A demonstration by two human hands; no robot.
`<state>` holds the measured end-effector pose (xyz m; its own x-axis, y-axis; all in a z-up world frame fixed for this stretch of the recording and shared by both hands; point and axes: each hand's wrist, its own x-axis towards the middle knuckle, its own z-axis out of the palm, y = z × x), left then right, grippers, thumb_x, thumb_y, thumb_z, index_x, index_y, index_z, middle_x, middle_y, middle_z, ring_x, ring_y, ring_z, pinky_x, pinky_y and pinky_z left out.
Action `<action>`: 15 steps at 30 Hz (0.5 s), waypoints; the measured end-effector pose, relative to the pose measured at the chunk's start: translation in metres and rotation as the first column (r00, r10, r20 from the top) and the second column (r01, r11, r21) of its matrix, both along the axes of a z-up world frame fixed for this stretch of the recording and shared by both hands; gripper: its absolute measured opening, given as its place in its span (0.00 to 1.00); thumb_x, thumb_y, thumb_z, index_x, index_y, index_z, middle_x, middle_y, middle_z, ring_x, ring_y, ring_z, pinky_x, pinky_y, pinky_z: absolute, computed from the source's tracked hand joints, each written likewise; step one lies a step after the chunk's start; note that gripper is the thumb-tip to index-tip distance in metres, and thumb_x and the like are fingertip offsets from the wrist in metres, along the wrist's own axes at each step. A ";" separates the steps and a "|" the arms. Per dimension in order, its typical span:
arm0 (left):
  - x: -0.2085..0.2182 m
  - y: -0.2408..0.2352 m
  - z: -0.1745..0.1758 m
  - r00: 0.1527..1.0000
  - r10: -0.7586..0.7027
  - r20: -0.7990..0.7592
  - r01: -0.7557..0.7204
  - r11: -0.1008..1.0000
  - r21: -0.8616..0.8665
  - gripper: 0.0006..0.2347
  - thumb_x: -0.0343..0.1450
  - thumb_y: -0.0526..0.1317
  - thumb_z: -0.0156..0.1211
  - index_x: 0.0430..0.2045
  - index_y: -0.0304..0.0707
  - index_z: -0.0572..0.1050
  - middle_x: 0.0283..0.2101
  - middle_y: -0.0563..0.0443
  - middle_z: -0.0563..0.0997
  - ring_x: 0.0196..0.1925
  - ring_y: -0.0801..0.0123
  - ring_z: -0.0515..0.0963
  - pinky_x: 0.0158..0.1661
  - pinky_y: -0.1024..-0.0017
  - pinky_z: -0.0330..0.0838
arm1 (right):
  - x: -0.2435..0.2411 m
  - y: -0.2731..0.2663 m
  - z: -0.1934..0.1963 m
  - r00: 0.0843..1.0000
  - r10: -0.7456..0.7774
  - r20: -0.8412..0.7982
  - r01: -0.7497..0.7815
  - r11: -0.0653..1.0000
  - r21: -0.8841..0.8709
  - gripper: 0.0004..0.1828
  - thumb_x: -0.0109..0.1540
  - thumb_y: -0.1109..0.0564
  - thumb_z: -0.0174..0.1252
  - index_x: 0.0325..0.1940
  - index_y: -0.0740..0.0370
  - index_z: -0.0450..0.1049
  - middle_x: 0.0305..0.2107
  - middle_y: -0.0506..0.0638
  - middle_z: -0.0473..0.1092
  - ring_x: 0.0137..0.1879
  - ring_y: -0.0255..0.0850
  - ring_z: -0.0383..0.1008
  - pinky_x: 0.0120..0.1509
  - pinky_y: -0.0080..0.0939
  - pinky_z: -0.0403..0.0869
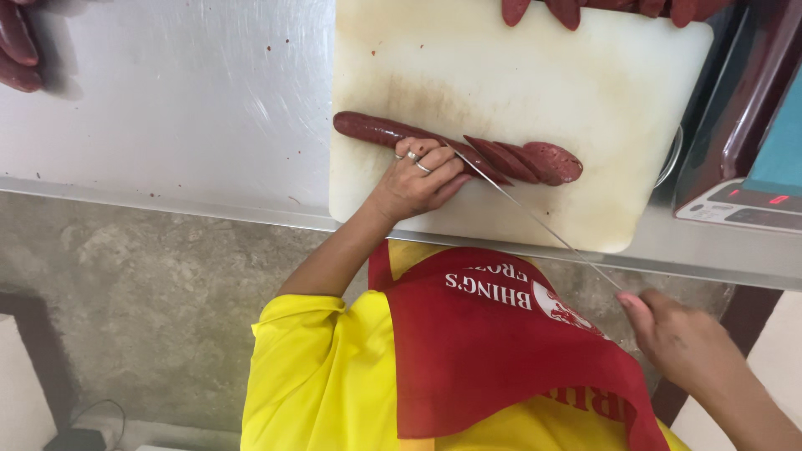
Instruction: The person slices sausage links on a cutting board using a large knife, then places the slices and remaining links onto a scale.
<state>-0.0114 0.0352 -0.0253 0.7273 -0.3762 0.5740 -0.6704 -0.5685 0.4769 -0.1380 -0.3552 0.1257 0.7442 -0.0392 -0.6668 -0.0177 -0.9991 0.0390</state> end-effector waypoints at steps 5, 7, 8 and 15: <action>0.000 -0.001 -0.003 1.000 0.006 -0.011 -0.006 1.000 -0.009 0.10 0.68 0.39 0.75 0.37 0.43 0.78 0.45 0.54 0.76 0.48 0.63 0.76 0.50 0.63 0.63 | 0.073 0.103 -0.089 0.992 -0.057 0.111 0.010 0.924 0.382 0.24 0.72 0.44 0.46 0.40 0.67 0.74 0.26 0.71 0.73 0.37 0.69 0.76 0.45 0.62 0.75; -0.003 0.002 -0.002 1.000 0.003 -0.006 -0.003 1.000 0.003 0.10 0.68 0.40 0.75 0.37 0.43 0.78 0.45 0.54 0.76 0.48 0.64 0.76 0.49 0.63 0.63 | 0.095 0.144 -0.110 0.966 0.014 0.259 -0.136 0.877 0.461 0.23 0.74 0.45 0.47 0.39 0.68 0.73 0.26 0.69 0.73 0.35 0.67 0.76 0.39 0.60 0.75; -0.002 0.006 -0.001 1.000 -0.019 -0.018 0.019 1.000 -0.005 0.10 0.68 0.38 0.74 0.39 0.43 0.78 0.46 0.54 0.77 0.49 0.63 0.77 0.51 0.64 0.63 | 0.101 0.155 -0.113 0.957 -0.002 0.290 -0.138 0.877 0.461 0.25 0.75 0.43 0.48 0.38 0.66 0.73 0.26 0.68 0.73 0.35 0.64 0.77 0.39 0.58 0.75; 0.002 0.036 0.004 0.997 0.071 0.032 -0.072 0.997 0.023 0.10 0.69 0.39 0.75 0.39 0.42 0.78 0.47 0.53 0.77 0.51 0.61 0.76 0.51 0.63 0.63 | 0.050 0.057 -0.014 0.756 0.564 0.331 -0.633 0.760 0.151 0.26 0.62 0.58 0.47 0.63 0.69 0.72 0.33 0.62 0.73 0.29 0.57 0.77 0.31 0.53 0.76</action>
